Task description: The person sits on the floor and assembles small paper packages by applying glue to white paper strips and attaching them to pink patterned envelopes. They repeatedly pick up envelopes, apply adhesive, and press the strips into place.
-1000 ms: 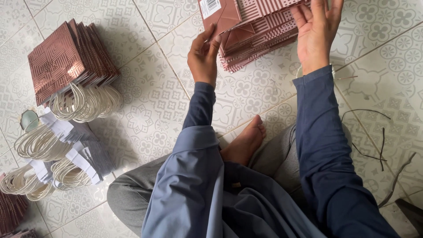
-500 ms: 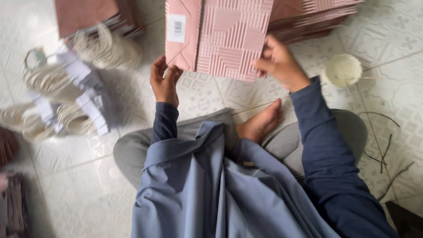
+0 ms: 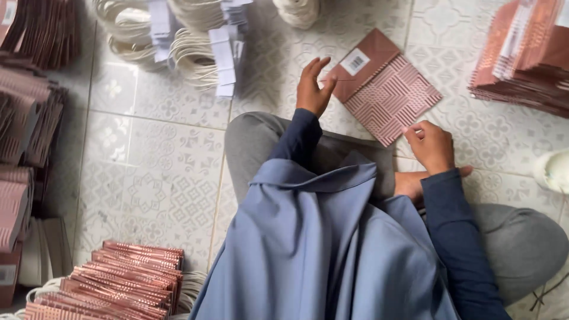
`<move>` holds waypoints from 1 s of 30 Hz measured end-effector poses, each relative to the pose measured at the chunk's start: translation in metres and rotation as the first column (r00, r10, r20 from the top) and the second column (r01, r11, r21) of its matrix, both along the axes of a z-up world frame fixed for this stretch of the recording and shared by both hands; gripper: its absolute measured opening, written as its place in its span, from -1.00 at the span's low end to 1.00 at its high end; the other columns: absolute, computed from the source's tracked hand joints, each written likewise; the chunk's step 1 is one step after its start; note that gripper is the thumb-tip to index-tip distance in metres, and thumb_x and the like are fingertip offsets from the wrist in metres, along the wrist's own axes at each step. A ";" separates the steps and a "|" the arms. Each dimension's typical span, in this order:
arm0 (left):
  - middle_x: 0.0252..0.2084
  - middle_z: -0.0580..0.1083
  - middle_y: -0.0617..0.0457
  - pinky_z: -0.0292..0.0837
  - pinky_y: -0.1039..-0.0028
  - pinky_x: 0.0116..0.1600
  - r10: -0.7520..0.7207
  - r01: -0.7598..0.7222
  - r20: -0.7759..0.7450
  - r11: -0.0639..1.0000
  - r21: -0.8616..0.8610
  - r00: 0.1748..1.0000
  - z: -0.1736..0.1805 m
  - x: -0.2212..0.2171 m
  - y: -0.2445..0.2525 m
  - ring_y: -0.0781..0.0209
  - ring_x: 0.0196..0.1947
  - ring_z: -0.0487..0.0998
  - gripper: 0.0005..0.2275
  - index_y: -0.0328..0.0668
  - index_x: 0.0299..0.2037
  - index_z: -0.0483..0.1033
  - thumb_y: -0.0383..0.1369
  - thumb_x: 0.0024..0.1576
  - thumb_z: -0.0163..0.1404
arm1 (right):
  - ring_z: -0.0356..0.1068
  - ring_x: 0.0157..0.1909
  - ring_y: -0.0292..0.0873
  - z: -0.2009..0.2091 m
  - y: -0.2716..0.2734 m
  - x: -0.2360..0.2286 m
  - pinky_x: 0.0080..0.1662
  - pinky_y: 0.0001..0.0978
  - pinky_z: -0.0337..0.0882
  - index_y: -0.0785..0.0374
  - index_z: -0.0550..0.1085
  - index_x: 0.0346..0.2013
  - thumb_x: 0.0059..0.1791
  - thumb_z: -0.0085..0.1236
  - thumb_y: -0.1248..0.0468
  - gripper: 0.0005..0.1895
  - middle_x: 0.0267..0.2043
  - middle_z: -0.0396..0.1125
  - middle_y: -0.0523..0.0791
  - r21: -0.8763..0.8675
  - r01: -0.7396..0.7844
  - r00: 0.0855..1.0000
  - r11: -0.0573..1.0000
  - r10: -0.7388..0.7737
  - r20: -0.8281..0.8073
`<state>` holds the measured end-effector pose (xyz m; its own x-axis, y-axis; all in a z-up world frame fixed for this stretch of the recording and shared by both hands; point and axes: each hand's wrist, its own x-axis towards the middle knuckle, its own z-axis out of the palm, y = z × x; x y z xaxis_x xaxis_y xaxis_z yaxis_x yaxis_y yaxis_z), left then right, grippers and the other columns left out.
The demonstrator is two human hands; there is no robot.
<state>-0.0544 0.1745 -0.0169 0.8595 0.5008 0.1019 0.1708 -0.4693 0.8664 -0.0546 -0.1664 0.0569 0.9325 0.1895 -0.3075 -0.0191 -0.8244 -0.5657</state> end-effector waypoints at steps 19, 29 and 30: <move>0.07 0.60 0.05 0.61 0.50 -0.04 0.471 -0.463 0.136 0.882 -0.091 0.871 0.023 -0.137 0.294 0.27 0.13 0.60 -0.67 0.12 0.22 0.48 -0.25 0.23 0.04 | 0.33 -0.22 -0.21 0.003 0.398 -0.009 -0.03 -0.36 0.39 0.11 0.15 0.50 0.13 0.06 -0.04 -0.30 0.05 0.24 -0.11 0.468 -0.484 0.855 0.739 0.513 0.074; -0.03 0.40 0.06 0.64 0.41 0.20 0.501 -0.489 0.331 0.863 -0.127 0.799 0.051 -0.125 0.282 0.25 0.02 0.53 -0.68 0.02 0.17 0.55 -0.48 0.21 0.10 | 0.43 -0.21 -0.33 0.068 0.411 -0.023 -0.22 -0.44 0.55 0.10 0.45 0.23 0.00 0.17 0.02 -0.48 0.05 0.40 -0.16 0.697 -0.078 0.973 0.712 0.206 -0.101; -0.03 0.40 0.06 0.64 0.41 0.20 0.500 -0.488 0.334 0.864 -0.126 0.799 0.059 -0.125 0.280 0.25 0.02 0.53 -0.68 0.02 0.17 0.55 -0.48 0.21 0.10 | 0.43 -0.21 -0.33 0.068 0.412 -0.024 -0.22 -0.44 0.55 0.10 0.45 0.23 0.00 0.17 0.02 -0.48 0.05 0.40 -0.16 0.699 -0.079 0.974 0.710 0.205 -0.099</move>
